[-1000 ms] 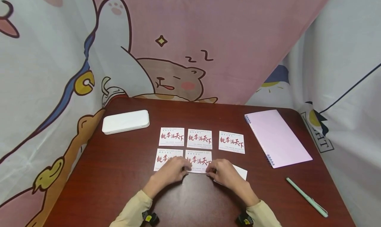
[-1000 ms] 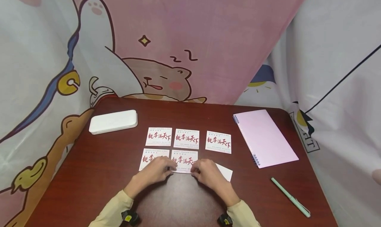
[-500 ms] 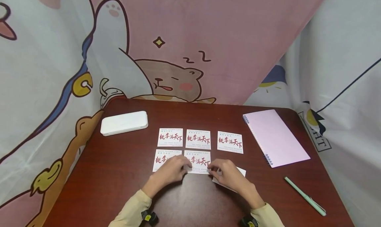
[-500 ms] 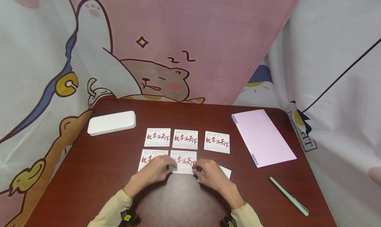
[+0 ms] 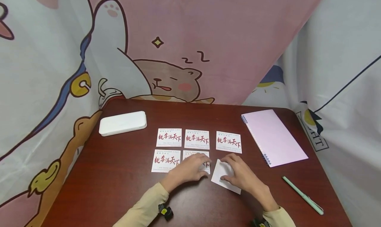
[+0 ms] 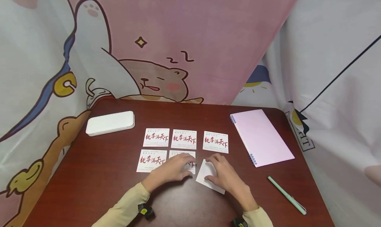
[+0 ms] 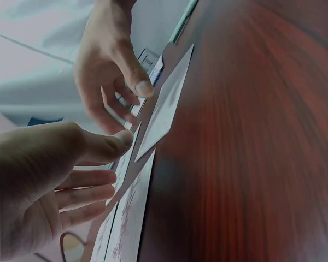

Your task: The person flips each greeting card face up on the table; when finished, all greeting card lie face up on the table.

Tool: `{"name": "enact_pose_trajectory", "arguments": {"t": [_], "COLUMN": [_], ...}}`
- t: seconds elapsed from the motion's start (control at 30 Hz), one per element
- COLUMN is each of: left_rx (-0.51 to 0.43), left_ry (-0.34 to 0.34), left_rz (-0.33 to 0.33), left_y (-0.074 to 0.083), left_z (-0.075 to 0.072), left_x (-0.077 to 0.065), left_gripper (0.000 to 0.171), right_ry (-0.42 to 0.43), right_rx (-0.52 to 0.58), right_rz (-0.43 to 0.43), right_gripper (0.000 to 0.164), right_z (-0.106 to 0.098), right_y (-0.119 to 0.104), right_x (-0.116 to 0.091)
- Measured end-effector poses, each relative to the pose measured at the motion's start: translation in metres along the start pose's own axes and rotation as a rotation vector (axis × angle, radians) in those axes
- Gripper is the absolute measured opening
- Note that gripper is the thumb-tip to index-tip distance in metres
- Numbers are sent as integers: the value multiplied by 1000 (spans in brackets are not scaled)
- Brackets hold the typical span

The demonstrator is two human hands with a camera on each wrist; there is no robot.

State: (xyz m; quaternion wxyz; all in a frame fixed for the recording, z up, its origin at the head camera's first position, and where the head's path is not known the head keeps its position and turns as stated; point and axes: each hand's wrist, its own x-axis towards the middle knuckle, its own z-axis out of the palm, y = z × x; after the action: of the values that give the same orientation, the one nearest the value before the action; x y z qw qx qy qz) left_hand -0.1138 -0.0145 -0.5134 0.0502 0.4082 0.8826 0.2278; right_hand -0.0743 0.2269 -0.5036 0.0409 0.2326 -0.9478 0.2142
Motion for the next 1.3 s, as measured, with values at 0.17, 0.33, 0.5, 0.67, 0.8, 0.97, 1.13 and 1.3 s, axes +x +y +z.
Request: {"name": "enact_pose_trajectory", "arguments": {"t": [0.17, 0.33, 0.5, 0.67, 0.8, 0.97, 1.13, 1.3], "left_rx": [80, 106, 121, 138, 146, 140, 126, 100], "left_ry": [-59, -121, -163, -168, -162, -143, -72, 55], "left_rz": [34, 36, 6, 3, 2, 4, 36, 101], "left_y": [15, 24, 28, 28, 29, 29, 27, 27], "left_z": [11, 20, 22, 23, 24, 24, 23, 18], "left_x": [17, 28, 34, 39, 41, 44, 45, 45], "left_gripper": [66, 84, 90, 90, 89, 85, 71, 49], "right_ry": [-47, -146, -197, -195, -200, -208, -201, -161], "right_rx": [-49, -60, -68, -76, -74, -70, -50, 4], "right_rz": [67, 141, 192, 201, 198, 193, 213, 167], "right_gripper": [81, 96, 93, 89, 92, 85, 61, 35], "right_z": [-6, -12, -14, -12, -10, -12, -20, -33], "right_y": [7, 10, 10, 13, 16, 18, 21, 24], "right_x": [-11, -17, -18, -16, -13, -11, -6, -2]}}
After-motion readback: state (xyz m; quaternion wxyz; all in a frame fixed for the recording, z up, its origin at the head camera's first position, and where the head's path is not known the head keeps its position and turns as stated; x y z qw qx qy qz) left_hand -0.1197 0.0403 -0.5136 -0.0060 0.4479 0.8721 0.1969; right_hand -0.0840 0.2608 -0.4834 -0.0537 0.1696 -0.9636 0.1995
